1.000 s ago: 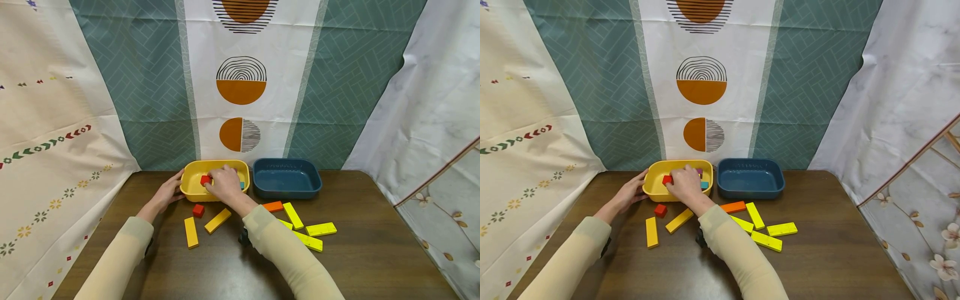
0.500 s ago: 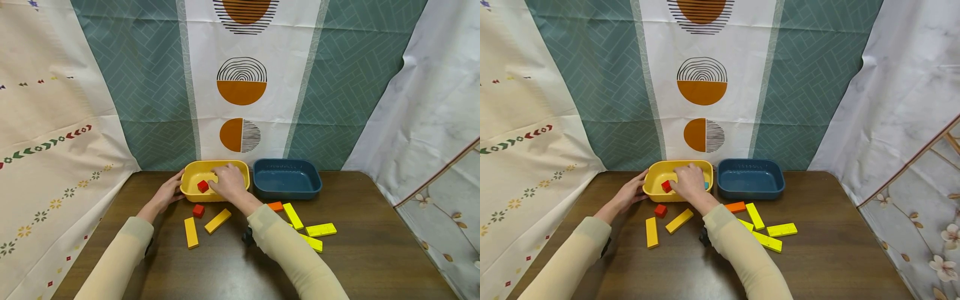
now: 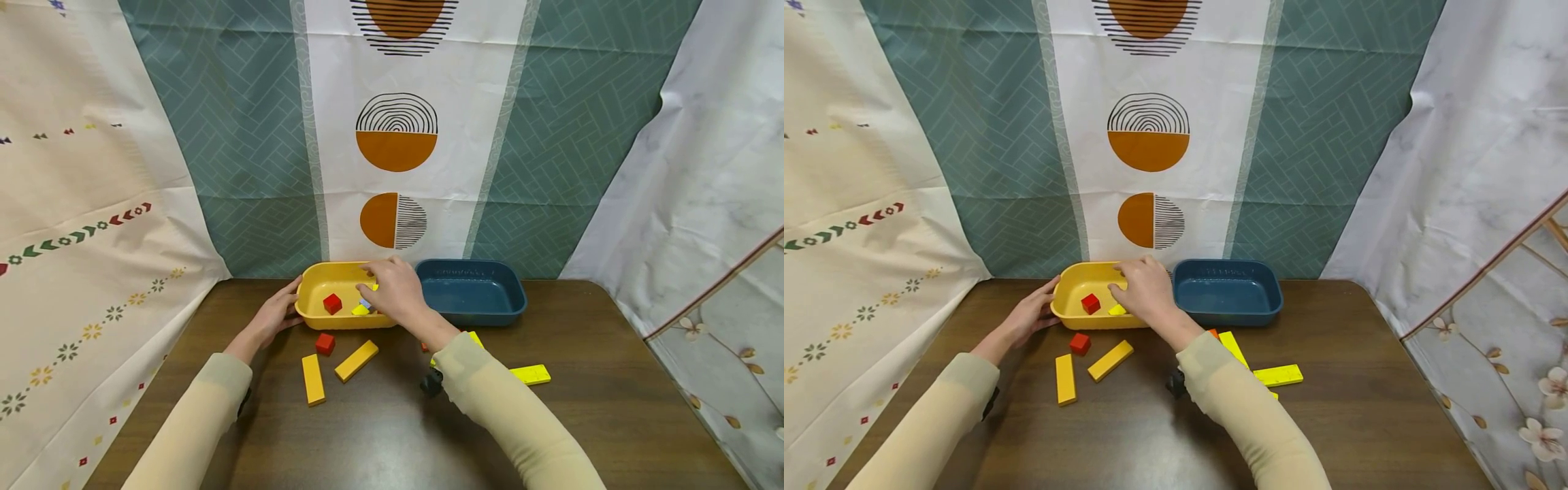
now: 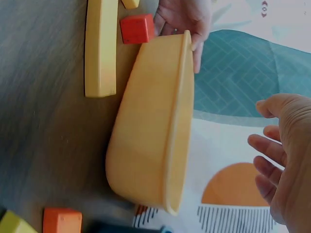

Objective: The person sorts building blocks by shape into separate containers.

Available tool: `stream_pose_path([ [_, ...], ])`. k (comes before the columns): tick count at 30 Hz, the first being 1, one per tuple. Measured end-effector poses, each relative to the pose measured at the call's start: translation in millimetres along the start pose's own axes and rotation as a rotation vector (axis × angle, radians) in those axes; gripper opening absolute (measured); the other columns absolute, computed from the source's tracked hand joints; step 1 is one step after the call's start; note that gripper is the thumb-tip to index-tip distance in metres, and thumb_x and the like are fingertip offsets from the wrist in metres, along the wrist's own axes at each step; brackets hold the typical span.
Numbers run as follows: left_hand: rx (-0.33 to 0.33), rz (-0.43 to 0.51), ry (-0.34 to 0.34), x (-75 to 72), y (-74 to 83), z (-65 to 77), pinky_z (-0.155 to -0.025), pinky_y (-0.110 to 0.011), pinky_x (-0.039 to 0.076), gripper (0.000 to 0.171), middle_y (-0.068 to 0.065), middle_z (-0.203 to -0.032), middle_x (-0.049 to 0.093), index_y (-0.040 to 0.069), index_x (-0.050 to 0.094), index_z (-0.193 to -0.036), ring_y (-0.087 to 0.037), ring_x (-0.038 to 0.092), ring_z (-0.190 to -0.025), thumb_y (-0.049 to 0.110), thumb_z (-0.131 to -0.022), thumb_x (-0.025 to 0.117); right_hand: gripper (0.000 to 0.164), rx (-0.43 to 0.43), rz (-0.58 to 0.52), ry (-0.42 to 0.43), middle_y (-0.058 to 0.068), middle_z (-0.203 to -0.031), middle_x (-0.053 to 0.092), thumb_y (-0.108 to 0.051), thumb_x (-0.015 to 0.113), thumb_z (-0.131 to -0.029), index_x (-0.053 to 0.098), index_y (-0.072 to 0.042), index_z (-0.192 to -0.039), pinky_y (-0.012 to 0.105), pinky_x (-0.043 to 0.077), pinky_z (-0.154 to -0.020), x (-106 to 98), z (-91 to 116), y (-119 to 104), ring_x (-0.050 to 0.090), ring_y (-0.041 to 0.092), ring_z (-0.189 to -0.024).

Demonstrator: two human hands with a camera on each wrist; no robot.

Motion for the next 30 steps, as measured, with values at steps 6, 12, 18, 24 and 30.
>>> stream_pose_path([
  [6, -0.001, 0.003, -0.008, 0.4, -0.2, 0.3, -0.110, -0.055, 0.040, 0.057, -0.007, -0.171, 0.010, 0.029, 0.016, -0.166, -0.040, 0.041, -0.141, 0.022, -0.111, 0.033, 0.041, 0.009, -0.062, 0.031, -0.003, -0.111, 0.075, -0.038, 0.077, -0.091, 0.074, -0.019, -0.127, 0.033, 0.047, -0.081, -15.0, 8.6, 9.9, 0.054, 0.017, -0.101],
  [12, -0.008, 0.020, -0.016, 0.0, -0.1, -0.1, -0.111, -0.058, 0.037, 0.058, -0.008, -0.171, 0.007, 0.030, 0.013, -0.165, -0.042, 0.038, -0.142, 0.021, -0.111, 0.031, 0.041, -0.015, -0.098, 0.073, -0.004, -0.106, 0.075, -0.036, 0.079, -0.090, 0.074, -0.019, -0.127, 0.033, 0.048, -0.083, -25.8, 16.2, 15.1, 0.055, 0.018, -0.102],
  [18, -0.006, 0.022, -0.014, 0.1, 0.4, 0.0, -0.112, -0.059, 0.037, 0.057, -0.007, -0.171, 0.006, 0.030, 0.013, -0.165, -0.042, 0.037, -0.143, 0.023, -0.112, 0.032, 0.037, -0.039, -0.113, 0.105, -0.006, -0.103, 0.074, -0.036, 0.079, -0.090, 0.076, -0.019, -0.122, 0.033, 0.047, -0.079, -28.2, 24.2, 16.1, 0.054, 0.017, -0.098],
  [24, 0.001, 0.007, -0.014, 0.8, 0.2, 1.6, -0.111, -0.057, 0.038, 0.057, -0.008, -0.171, 0.007, 0.030, 0.014, -0.166, -0.042, 0.038, -0.143, 0.023, -0.112, 0.032, 0.035, -0.113, -0.102, 0.104, -0.006, -0.101, 0.073, -0.034, 0.079, -0.090, 0.076, -0.016, -0.120, 0.033, 0.048, -0.081, -22.3, 34.5, 6.3, 0.056, 0.016, -0.095],
  [30, -0.001, 0.007, -0.006, 2.7, 2.5, 3.4, -0.110, -0.056, 0.040, 0.057, -0.007, -0.171, 0.009, 0.030, 0.016, -0.165, -0.040, 0.040, -0.141, 0.023, -0.111, 0.034, 0.035, -0.184, -0.127, 0.123, -0.004, -0.104, 0.075, -0.031, 0.081, -0.088, 0.077, -0.016, -0.119, 0.032, 0.050, -0.085, -12.9, 42.8, -9.1, 0.057, 0.017, -0.100],
])
Point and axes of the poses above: each hand's wrist, its own z-axis away from the middle knuckle, its own x-axis out of the palm, y = z × x, the point moved 2 cm from there along -z, towards the middle knuckle
